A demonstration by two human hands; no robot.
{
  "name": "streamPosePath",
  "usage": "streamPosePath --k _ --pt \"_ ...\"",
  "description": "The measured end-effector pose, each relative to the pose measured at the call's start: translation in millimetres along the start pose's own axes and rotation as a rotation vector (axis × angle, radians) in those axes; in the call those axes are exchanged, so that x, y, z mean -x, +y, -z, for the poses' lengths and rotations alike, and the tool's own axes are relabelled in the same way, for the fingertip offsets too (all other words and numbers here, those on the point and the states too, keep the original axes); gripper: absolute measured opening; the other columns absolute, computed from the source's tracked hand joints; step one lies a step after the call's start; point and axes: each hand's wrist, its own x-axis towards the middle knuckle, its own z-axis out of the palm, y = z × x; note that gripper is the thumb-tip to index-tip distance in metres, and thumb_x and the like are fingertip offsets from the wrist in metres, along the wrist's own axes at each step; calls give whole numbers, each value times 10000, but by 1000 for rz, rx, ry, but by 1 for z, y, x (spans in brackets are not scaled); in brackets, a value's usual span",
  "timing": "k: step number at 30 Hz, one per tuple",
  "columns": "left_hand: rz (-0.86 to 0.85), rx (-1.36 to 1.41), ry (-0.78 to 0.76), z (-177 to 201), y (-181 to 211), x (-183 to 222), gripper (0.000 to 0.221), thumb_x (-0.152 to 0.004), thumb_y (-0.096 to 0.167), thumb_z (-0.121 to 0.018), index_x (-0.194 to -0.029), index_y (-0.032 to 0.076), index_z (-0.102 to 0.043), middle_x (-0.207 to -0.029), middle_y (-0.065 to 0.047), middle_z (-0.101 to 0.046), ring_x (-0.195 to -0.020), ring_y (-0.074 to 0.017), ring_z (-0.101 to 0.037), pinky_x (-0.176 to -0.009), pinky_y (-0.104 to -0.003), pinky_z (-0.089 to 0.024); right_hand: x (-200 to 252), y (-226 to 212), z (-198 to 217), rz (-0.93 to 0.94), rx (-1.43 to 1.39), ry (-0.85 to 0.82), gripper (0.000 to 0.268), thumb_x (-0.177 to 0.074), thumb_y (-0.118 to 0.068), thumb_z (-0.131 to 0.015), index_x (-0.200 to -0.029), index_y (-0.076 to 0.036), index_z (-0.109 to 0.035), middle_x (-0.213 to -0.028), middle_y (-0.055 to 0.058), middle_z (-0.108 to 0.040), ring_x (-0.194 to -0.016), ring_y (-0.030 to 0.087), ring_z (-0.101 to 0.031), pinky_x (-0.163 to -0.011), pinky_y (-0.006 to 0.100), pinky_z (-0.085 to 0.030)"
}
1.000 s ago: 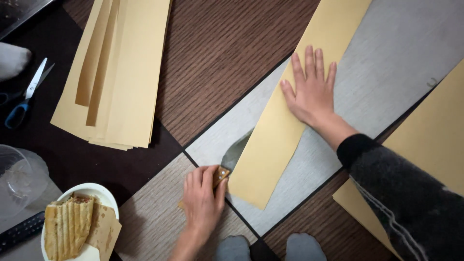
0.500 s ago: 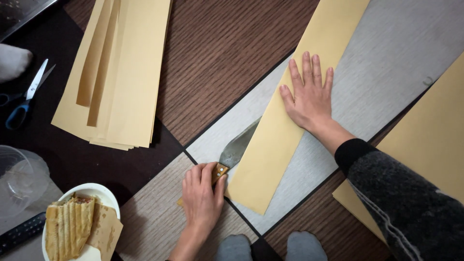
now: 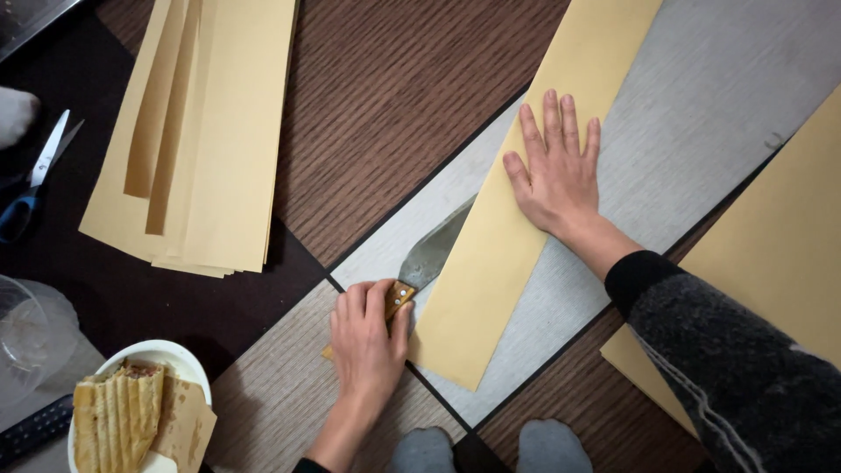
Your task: Cutting large sheets of paper into strips using a knife
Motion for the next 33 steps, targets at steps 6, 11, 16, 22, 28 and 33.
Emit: streamPosePath --k 6,11,16,22,28,33 --pt "-48 26 64 -1 4 -13 406 -1027 264 -769 -1367 58 -691 -1191 -102 -622 -1031 -256 -581 -903 -415 -479 1 0 0 8 -8 16 891 -1165 -641 -168 -1849 -71 -165 -1924 209 15 -1743 338 136 -1347 676 146" --pt "-57 27 60 0 9 -26 408 -1023 257 -775 -1370 56 -697 -1195 -105 -624 -1021 -263 -568 -873 -408 -459 1 0 0 11 -10 12 882 -1166 -629 -171 -1845 -66 -156 -1921 214 20 -1742 346 133 -1346 693 138" --pt "-79 15 93 -10 4 -38 429 -981 313 -857 -1345 124 -732 -1156 -78 -633 -1054 -327 -628 -860 -447 -501 -1 11 -17 49 -21 111 848 -1209 -649 -248 -1850 -96 -309 -1931 239 -81 -1772 441 -2 -1329 785 40" --pt "-106 19 124 -13 7 -49 419 -976 303 -855 -1332 120 -729 -1146 -77 -621 -1040 -330 -620 -863 -452 -502 2 4 -8 29 -40 88 835 -1209 -621 -272 -1832 -67 -331 -1920 265 -125 -1770 454 -32 -1331 780 17" --pt "-211 -126 179 -11 18 -55 488 -983 398 -832 -1375 131 -714 -1156 -70 -631 -1062 -309 -644 -853 -443 -514 -14 8 12 7 -56 135 748 -1173 -661 -451 -1702 -139 -535 -1815 213 -367 -1713 443 -269 -1299 782 -178" --pt "-663 -295 118 -12 64 -54 459 -1030 227 -679 -1452 52 -628 -1323 -170 -656 -1166 -308 -657 -923 -426 -528 -48 17 45 29 66 159 606 -1187 -415 -503 -1633 -9 -553 -1391 167 -618 -1239 366 -547 -1182 571 -321"
